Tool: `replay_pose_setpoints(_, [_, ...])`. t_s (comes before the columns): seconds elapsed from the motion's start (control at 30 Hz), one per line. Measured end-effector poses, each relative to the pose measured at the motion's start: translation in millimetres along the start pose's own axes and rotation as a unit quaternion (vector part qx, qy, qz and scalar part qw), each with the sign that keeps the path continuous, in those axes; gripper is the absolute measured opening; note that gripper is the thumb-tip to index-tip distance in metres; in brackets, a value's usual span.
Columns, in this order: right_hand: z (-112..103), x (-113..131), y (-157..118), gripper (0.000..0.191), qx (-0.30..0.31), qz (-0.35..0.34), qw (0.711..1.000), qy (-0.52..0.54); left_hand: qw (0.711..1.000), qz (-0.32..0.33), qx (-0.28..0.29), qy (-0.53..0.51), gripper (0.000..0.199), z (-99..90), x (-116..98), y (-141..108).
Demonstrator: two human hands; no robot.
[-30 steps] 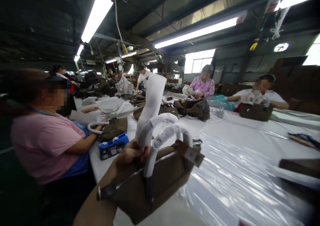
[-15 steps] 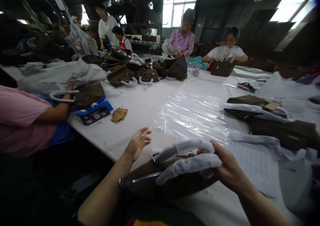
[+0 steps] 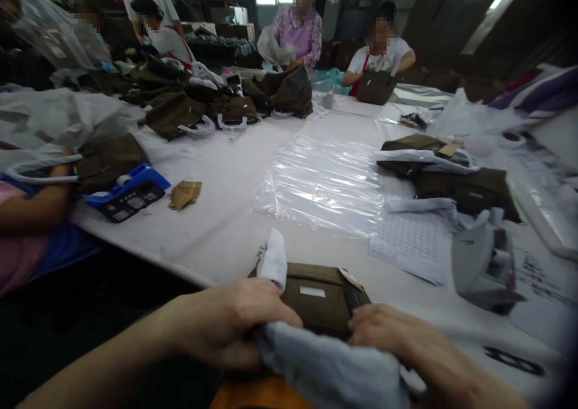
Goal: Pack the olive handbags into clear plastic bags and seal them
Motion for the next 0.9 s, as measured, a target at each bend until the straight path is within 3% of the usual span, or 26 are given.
replay_pose_setpoints(0.1, [-21.8,-27.6,-5.5,0.044,-0.087,0.085,0.99,-0.071,0.994,-0.06,-0.095,0.01,0.074,-28.4,15.3,5.0])
replay_pose_setpoints(0.23, [-42.9,-53.6,10.4,0.053,-0.163,0.085,0.973,-0.139,0.986,-0.08,-0.142,0.042,0.1,-62.8,14.7,20.6])
replay_pose_setpoints(0.3, [-54.0,-60.3,26.1,0.051,-0.181,0.07,0.967,-0.162,0.985,-0.073,-0.147,0.044,0.092,-80.0,15.9,33.5])
replay_pose_setpoints(0.43, [-69.5,-68.8,56.7,0.044,-0.182,0.065,0.96,-0.204,0.989,-0.081,-0.112,-0.042,0.044,-103.9,35.1,59.3])
replay_pose_setpoints(0.6, [-74.6,-73.2,79.6,0.037,-0.201,0.08,0.948,-0.235,0.985,-0.078,-0.134,-0.072,0.039,-119.5,36.4,68.7])
replay_pose_setpoints(0.7, [-72.4,-77.0,83.9,0.037,-0.203,0.075,0.944,-0.248,0.982,-0.089,-0.154,-0.067,0.047,-116.6,34.3,66.9])
replay_pose_setpoints(0.8, [-75.1,-81.6,80.6,0.038,-0.213,0.046,0.942,-0.255,0.974,-0.104,-0.139,-0.147,0.042,-107.6,48.5,67.5])
replay_pose_setpoints(0.9, [-86.3,-80.4,70.3,0.03,-0.259,-0.001,0.924,-0.281,0.949,-0.093,-0.159,-0.255,0.041,-112.9,68.4,72.2])
Point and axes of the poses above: each hand's wrist, its own y-axis towards the middle knuckle, its own z-axis out of the palm, x = y × z, the point moved 9 cm from there along y, towards the middle knuckle, and after that the axes turned 1 degree about x, right-handed, at the moved point
